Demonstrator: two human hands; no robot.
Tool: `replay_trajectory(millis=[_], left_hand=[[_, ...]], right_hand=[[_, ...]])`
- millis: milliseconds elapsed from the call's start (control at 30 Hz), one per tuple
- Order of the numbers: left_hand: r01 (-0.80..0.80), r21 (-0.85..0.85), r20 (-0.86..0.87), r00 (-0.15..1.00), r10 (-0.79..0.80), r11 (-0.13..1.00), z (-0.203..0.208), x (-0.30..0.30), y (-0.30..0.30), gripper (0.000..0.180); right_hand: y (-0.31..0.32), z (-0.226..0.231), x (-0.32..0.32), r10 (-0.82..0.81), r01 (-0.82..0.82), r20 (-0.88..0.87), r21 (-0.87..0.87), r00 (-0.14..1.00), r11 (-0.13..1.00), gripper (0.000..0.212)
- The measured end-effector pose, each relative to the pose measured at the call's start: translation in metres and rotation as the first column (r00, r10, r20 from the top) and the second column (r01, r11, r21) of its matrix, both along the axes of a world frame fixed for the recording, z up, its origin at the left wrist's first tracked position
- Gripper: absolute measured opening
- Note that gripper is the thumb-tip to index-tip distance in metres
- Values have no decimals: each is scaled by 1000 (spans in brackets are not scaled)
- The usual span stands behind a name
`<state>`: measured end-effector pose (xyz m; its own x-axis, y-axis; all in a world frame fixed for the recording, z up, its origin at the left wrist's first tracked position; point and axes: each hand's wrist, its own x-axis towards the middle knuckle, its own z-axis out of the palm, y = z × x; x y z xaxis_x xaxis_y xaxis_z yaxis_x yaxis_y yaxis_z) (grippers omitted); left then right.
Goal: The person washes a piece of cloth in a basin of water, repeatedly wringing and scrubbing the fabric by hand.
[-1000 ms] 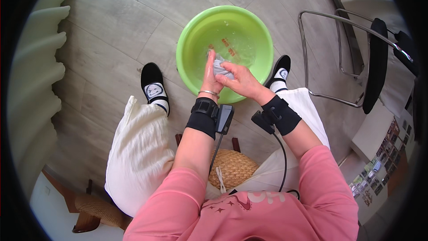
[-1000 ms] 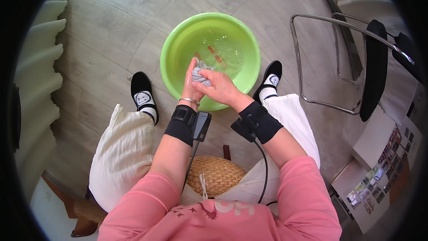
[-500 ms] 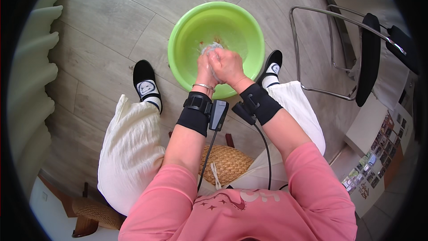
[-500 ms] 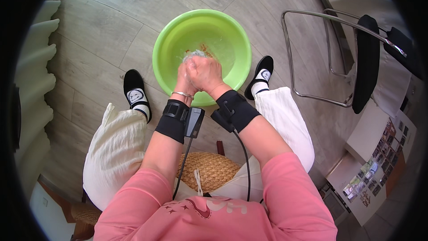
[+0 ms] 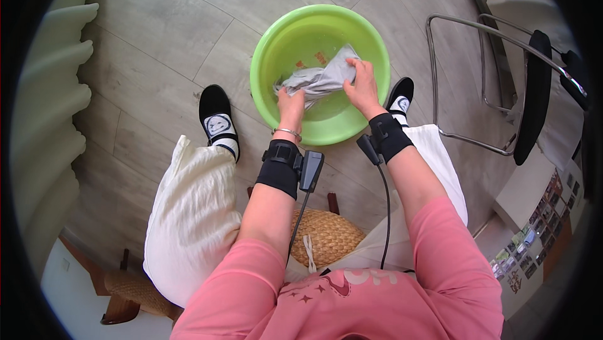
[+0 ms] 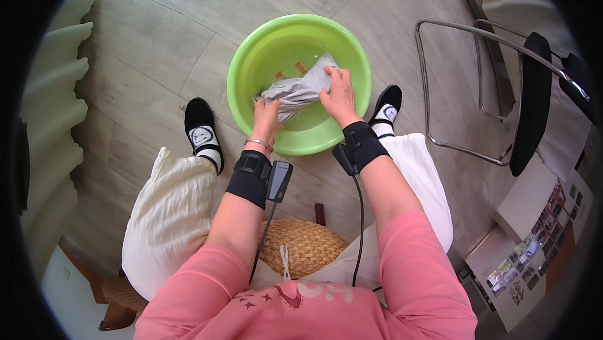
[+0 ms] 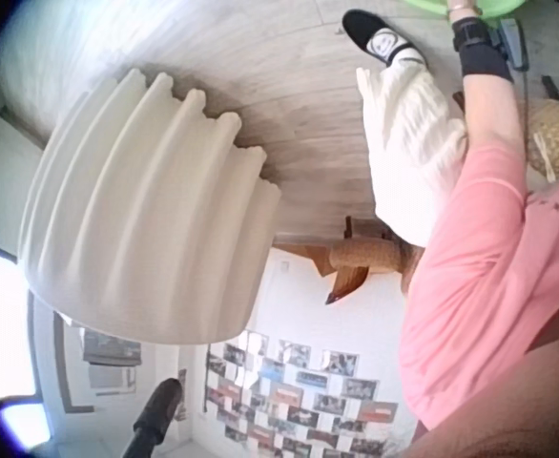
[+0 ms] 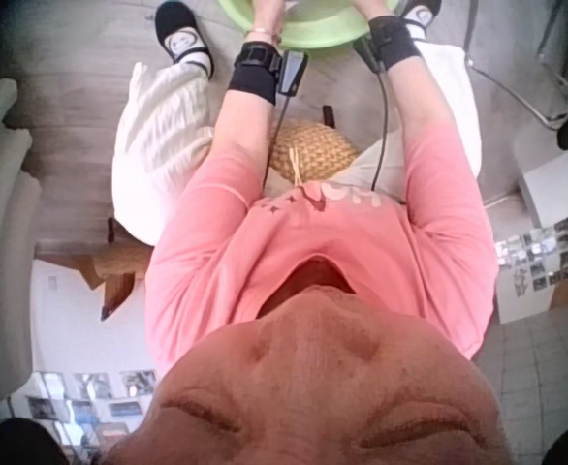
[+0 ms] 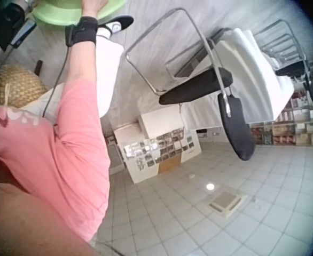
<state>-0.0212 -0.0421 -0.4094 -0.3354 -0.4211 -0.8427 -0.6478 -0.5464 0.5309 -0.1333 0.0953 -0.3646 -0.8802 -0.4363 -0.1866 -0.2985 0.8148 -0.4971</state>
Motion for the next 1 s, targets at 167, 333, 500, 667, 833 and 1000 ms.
replay_trajectory(millis=[167,333,500,667,833,1000], left_hand=[[271,17,177,947,-269,962,9,-2,12,71],[3,531,-95,994,56,847,27,-28,34,69],[-165,728,-231,855,464,666,2,12,-1,55],[-248,767,-234,751,617,592,20,-16,20,42],[-81,896,-256,709,657,437,0,-22,15,30],[-192,790,-247,770,588,583,17,-29,23,26]], right_hand=[[15,-59,11,-294,285,133,87,946,955,62],[38,-85,16,-124,153,460,-26,879,988,53],[-37,0,47,164,282,847,-342,506,896,36],[-38,78,31,201,87,746,-328,635,941,27],[-60,94,41,186,32,621,-323,761,946,27],[-69,78,38,101,-71,193,-158,976,985,31]])
